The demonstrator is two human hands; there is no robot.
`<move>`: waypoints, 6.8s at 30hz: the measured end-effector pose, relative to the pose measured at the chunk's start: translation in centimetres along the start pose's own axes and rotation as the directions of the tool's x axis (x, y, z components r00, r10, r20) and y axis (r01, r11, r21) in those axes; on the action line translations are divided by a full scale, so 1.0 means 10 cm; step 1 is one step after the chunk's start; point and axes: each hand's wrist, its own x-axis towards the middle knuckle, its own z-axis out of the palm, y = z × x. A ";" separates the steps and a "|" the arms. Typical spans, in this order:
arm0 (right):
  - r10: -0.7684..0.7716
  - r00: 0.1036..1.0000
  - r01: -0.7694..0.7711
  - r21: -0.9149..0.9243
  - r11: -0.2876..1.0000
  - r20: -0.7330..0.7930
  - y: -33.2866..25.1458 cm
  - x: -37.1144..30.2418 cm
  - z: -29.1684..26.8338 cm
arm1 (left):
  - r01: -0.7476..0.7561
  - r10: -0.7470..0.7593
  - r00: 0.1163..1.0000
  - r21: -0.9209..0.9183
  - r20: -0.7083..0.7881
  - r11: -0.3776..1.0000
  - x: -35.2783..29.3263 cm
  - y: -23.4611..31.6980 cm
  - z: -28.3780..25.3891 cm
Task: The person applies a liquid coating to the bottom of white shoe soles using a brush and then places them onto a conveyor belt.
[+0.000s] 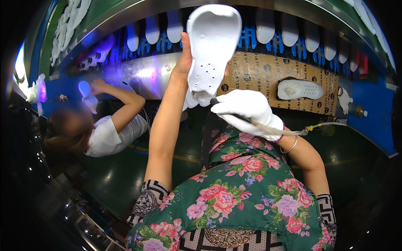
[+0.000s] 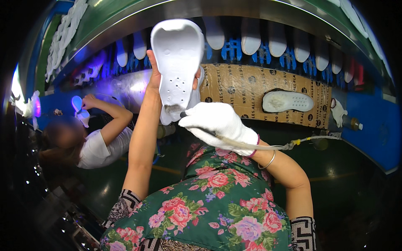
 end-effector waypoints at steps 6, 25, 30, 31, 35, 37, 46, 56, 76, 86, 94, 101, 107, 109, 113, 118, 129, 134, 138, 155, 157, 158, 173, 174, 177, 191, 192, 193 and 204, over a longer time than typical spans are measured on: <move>-0.073 0.997 0.073 -0.117 0.990 0.006 0.00 0.02 -0.08 | 0.114 -0.062 0.981 0.291 -0.182 0.950 0.03 -0.04 0.03; 0.784 0.597 -0.545 0.630 0.553 -0.171 -0.01 0.07 -0.28 | -0.010 -0.048 0.954 -0.193 -0.296 0.981 0.00 -0.38 -0.01; 0.580 0.743 -0.507 0.286 0.813 -0.332 0.04 0.21 -0.39 | -0.071 0.035 0.968 -0.140 -0.247 0.988 -0.17 -0.91 0.01; 0.513 0.791 -0.498 0.137 0.857 -0.333 0.10 0.18 -0.42 | -0.109 0.075 0.931 -0.077 -0.356 0.991 -0.16 -0.94 0.10; 0.362 0.906 -0.380 -0.048 0.924 -0.218 0.11 0.14 -0.47 | 0.011 -0.065 0.968 -0.218 -0.242 0.976 -0.33 -0.97 0.07; 0.415 0.899 -0.427 -0.063 0.902 -0.143 0.06 0.08 -0.48 | 0.177 -0.206 0.960 -0.156 -0.189 0.972 -0.48 -0.93 0.00; 0.244 0.920 -0.279 -0.076 0.957 -0.305 -0.11 -0.08 -0.26 | -0.244 0.217 0.969 -0.628 -0.121 0.739 -0.62 -1.10 0.34; 0.056 0.943 -0.129 -0.205 0.970 -0.328 -0.30 0.17 -0.42 | -0.311 0.180 0.923 -0.382 -0.340 0.870 -0.34 -1.07 0.85; 0.037 0.847 -0.150 -0.171 0.974 -0.530 -0.21 0.22 -0.27 | -0.325 0.264 0.937 -0.295 -0.226 0.899 -0.19 -1.17 0.59; 0.055 0.842 -0.152 -0.138 0.979 -0.537 -0.10 0.19 -0.18 | -0.426 0.403 0.905 -0.301 -0.140 0.853 0.00 -0.89 0.61; 0.070 0.872 -0.133 -0.098 0.986 -0.485 -0.10 0.16 -0.25 | -0.519 0.487 0.854 -0.336 -0.182 0.786 0.19 -0.76 0.60; 0.037 0.964 -0.044 -0.021 0.999 -0.264 -0.10 0.01 -0.30 | -0.472 0.468 0.877 -0.370 -0.108 0.800 0.21 -0.78 0.41; -0.073 0.961 0.026 -0.174 0.984 -0.267 -0.11 -0.07 -0.25 | -0.367 0.408 0.913 -0.408 0.014 0.836 0.23 -0.70 0.42; 0.037 0.975 -0.045 -0.032 0.998 -0.220 -0.15 -0.09 -0.27 | -0.343 0.433 0.899 -0.500 0.071 0.795 0.22 -0.65 0.48; 0.403 0.826 -0.268 0.355 0.896 -0.394 -0.02 -0.11 -0.25 | -0.177 0.257 0.954 -0.401 0.154 0.899 0.14 -0.59 0.38; 0.053 0.992 -0.050 0.031 0.998 -0.115 -0.06 -0.13 -0.29 | -0.155 0.222 0.962 -0.344 0.162 0.926 0.13 -0.47 0.38; 0.138 0.987 -0.133 0.063 0.989 -0.079 -0.13 -0.14 -0.24 | 0.058 0.035 0.914 -0.215 0.405 0.975 0.29 -0.17 0.31; -0.099 0.986 0.056 -0.287 0.956 -0.137 -0.07 -0.10 -0.25 | 0.038 0.015 0.925 -0.134 0.379 0.990 0.34 -0.11 0.39; -0.131 0.991 0.129 -0.347 0.929 0.019 -0.04 -0.22 -0.12 | 0.035 -0.003 0.932 -0.081 0.362 0.996 0.38 -0.09 0.42; 0.043 0.953 -0.119 -0.238 0.964 -0.300 0.02 0.10 -0.66 | -0.107 0.053 0.953 -0.169 -0.298 0.980 -0.08 -0.42 0.49; -0.133 0.915 -0.091 -0.515 0.852 -0.382 0.02 0.19 -0.75 | -0.066 0.048 0.995 -0.204 -0.090 0.977 -0.15 -0.55 0.47; -0.190 0.906 -0.067 -0.572 0.817 -0.377 0.00 0.23 -0.78 | -0.081 0.057 0.990 -0.193 -0.127 0.978 -0.17 -0.62 0.53; 0.680 0.528 -0.124 0.746 0.655 -0.509 0.07 -0.50 -0.71 | -0.234 0.237 0.806 -0.076 0.542 0.969 0.08 0.51 0.66; 0.704 0.506 -0.164 0.746 0.646 -0.498 0.14 -0.54 -0.67 | -0.214 0.260 0.853 -0.152 0.452 0.965 0.32 0.68 0.72; 0.763 0.477 -0.271 0.753 0.599 -0.436 0.41 -0.63 -0.52 | -0.371 0.440 0.894 -0.413 0.084 0.832 0.95 0.92 0.95; 0.830 0.283 -0.255 0.797 0.548 -0.481 0.78 -0.82 -0.15 | -0.483 0.923 0.364 0.821 -0.127 0.303 0.04 1.99 0.28; 0.816 0.239 -0.260 0.775 0.577 -0.527 0.80 -0.90 -0.21 | -0.428 0.918 0.367 0.849 -0.149 0.309 0.14 1.88 0.06; 0.818 0.264 -0.243 0.785 0.570 -0.512 0.77 -0.84 -0.17 | -0.343 0.934 0.316 0.898 -0.165 0.274 -0.12 1.91 0.01; 0.848 0.226 -0.263 0.808 0.526 -0.479 0.82 -0.61 0.05 | -0.299 0.908 0.385 0.908 -0.166 0.293 -0.27 2.16 -0.16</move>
